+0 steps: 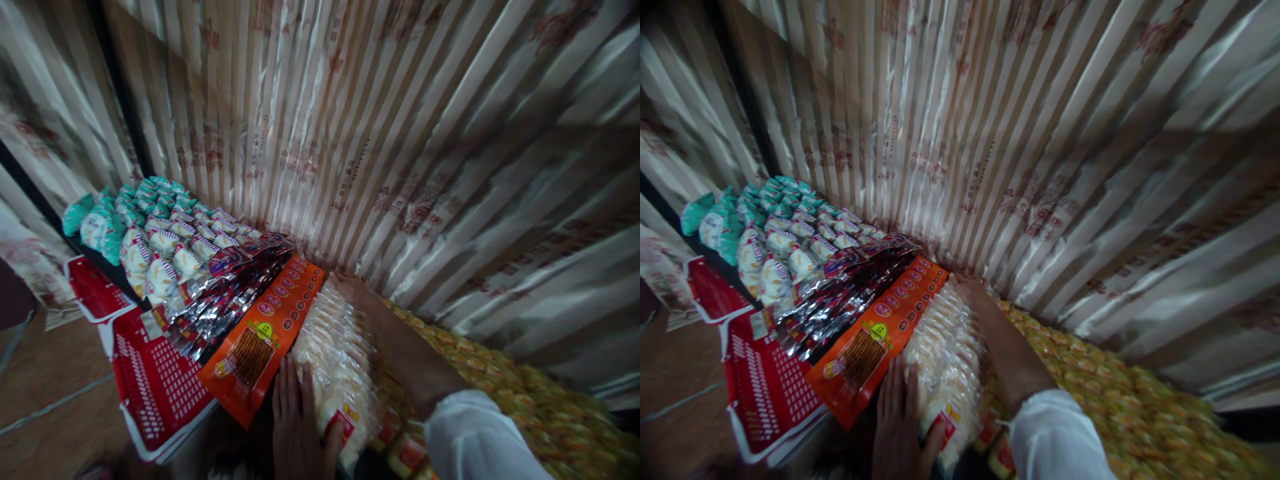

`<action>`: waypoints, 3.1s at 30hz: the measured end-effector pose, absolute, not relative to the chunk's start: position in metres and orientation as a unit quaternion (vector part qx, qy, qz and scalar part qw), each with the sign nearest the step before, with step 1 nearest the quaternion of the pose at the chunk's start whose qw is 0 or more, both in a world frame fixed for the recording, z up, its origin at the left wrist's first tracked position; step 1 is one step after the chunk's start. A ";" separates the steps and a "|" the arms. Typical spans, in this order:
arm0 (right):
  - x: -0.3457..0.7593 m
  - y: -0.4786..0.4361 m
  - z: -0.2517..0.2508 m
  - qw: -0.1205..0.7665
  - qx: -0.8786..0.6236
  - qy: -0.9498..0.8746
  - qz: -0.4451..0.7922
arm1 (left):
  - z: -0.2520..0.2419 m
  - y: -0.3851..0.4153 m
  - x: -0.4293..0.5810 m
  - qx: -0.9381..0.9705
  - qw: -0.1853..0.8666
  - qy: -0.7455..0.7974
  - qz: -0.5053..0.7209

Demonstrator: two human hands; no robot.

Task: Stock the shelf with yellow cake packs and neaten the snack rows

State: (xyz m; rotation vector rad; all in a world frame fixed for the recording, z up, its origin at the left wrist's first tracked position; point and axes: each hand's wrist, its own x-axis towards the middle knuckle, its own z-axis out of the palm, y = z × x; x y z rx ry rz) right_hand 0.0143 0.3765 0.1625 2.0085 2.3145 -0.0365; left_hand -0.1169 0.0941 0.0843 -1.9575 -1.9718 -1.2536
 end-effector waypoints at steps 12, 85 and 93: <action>-0.055 0.346 0.194 -0.025 0.526 0.850 0.004 | 0.096 0.086 -0.122 -0.623 0.032 -0.644 -0.443; -0.153 0.297 0.163 0.134 0.577 0.790 -0.160 | 0.099 0.125 -0.307 -0.806 -0.043 -0.553 -0.206; -0.152 0.297 0.157 0.096 0.589 0.783 -0.174 | 0.067 0.134 -0.301 -0.797 0.029 -0.546 -0.256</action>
